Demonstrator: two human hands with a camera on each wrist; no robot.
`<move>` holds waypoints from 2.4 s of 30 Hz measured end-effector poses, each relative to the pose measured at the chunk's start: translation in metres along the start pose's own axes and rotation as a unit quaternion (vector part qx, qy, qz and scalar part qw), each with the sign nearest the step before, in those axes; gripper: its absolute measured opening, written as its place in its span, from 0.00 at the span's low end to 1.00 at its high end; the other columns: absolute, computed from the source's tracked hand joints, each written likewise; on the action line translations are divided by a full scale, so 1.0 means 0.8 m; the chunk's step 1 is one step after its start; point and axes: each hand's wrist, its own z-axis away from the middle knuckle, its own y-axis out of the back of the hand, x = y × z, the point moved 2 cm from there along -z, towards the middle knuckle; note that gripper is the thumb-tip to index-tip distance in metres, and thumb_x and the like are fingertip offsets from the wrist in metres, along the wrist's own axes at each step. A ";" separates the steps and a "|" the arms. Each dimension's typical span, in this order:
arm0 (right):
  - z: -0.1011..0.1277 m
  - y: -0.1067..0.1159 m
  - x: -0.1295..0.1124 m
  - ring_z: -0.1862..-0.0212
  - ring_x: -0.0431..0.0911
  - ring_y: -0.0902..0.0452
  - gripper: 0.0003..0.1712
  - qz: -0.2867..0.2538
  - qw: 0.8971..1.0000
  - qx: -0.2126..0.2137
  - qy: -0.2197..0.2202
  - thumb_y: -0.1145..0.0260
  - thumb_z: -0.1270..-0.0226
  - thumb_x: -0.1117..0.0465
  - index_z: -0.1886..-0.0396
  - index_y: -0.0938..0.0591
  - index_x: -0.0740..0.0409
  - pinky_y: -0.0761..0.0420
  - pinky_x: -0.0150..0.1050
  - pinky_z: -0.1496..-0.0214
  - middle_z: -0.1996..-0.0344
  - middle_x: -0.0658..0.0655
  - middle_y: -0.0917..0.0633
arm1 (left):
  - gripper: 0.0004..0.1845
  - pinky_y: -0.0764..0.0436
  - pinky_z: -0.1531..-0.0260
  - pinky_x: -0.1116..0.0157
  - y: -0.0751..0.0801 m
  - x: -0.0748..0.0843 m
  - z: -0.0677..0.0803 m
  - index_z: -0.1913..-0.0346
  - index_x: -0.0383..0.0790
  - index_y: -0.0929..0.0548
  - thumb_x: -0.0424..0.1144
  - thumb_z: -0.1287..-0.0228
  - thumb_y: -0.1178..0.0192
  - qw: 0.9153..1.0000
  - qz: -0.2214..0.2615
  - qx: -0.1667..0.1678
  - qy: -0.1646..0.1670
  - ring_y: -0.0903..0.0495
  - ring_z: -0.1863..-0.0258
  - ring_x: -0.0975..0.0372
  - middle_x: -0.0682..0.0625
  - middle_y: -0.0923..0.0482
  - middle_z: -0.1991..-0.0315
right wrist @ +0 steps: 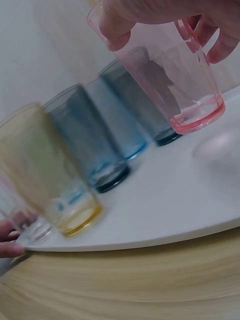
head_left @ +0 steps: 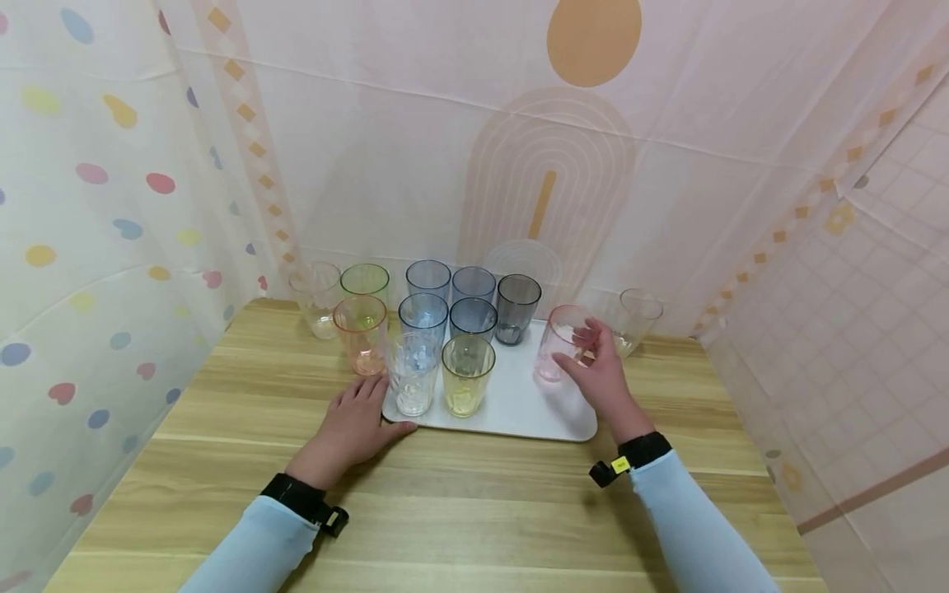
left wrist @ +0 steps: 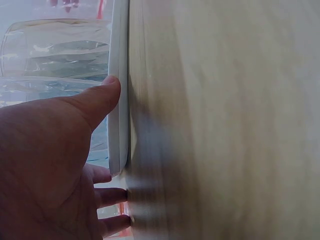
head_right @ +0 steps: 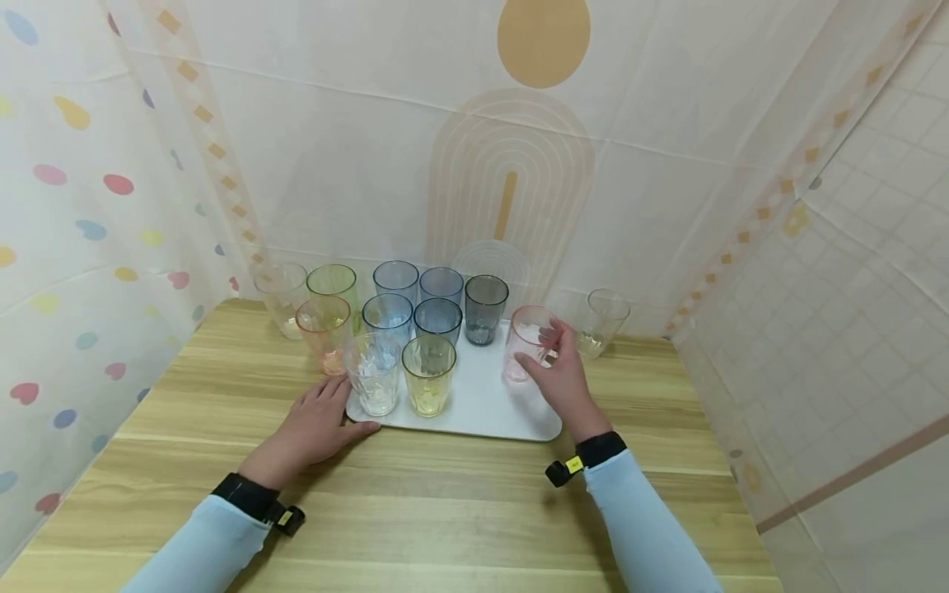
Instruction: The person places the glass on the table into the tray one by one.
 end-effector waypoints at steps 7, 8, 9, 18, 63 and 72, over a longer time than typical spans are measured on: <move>-0.009 -0.036 -0.012 0.25 0.57 0.28 0.51 0.003 1.000 -0.026 0.009 0.19 0.28 0.63 0.15 0.40 0.59 0.29 0.57 0.20 0.24 0.65 0.24 | 0.58 0.39 0.23 0.28 0.002 0.001 0.002 0.15 0.25 0.39 0.69 0.26 0.34 1.000 -0.001 -0.004 0.001 0.41 0.17 0.32 0.28 0.40 0.16; -0.010 -0.039 -0.013 0.25 0.57 0.28 0.51 0.005 1.000 -0.028 0.008 0.19 0.28 0.62 0.15 0.40 0.59 0.29 0.57 0.19 0.24 0.65 0.24 | 0.58 0.39 0.23 0.28 0.002 0.001 0.002 0.15 0.25 0.39 0.69 0.26 0.34 1.000 0.000 -0.005 0.001 0.41 0.17 0.32 0.28 0.40 0.16; -0.011 -0.042 -0.014 0.25 0.57 0.28 0.51 0.004 0.999 -0.030 0.009 0.19 0.28 0.62 0.15 0.40 0.59 0.29 0.57 0.19 0.24 0.65 0.24 | 0.58 0.39 0.23 0.28 0.002 0.001 0.002 0.15 0.25 0.40 0.69 0.26 0.34 1.000 0.001 -0.005 0.001 0.41 0.17 0.32 0.28 0.40 0.16; -0.019 -0.062 -0.011 0.25 0.61 0.28 0.51 -0.006 0.999 -0.043 0.014 0.19 0.29 0.64 0.15 0.39 0.61 0.29 0.59 0.20 0.25 0.68 0.25 | 0.56 0.39 0.22 0.29 0.002 0.000 0.002 0.16 0.26 0.38 0.69 0.26 0.34 1.000 0.004 0.000 0.001 0.41 0.17 0.33 0.29 0.39 0.17; -0.009 0.026 0.056 0.49 0.51 0.22 0.34 0.051 0.980 0.191 0.004 0.25 0.21 0.53 0.31 0.29 0.69 0.20 0.39 0.46 0.46 0.68 0.20 | 0.58 0.40 0.22 0.28 0.003 0.000 0.000 0.16 0.25 0.38 0.69 0.27 0.33 1.000 0.006 -0.003 0.002 0.42 0.17 0.33 0.28 0.40 0.17; -0.051 0.096 0.078 0.39 0.56 0.31 0.52 0.055 0.958 0.279 -0.035 0.19 0.28 0.48 0.21 0.42 0.64 0.27 0.45 0.38 0.37 0.66 0.32 | 0.57 0.40 0.23 0.28 0.004 0.001 0.001 0.16 0.25 0.37 0.70 0.27 0.33 1.000 0.003 -0.002 0.003 0.41 0.18 0.33 0.27 0.39 0.17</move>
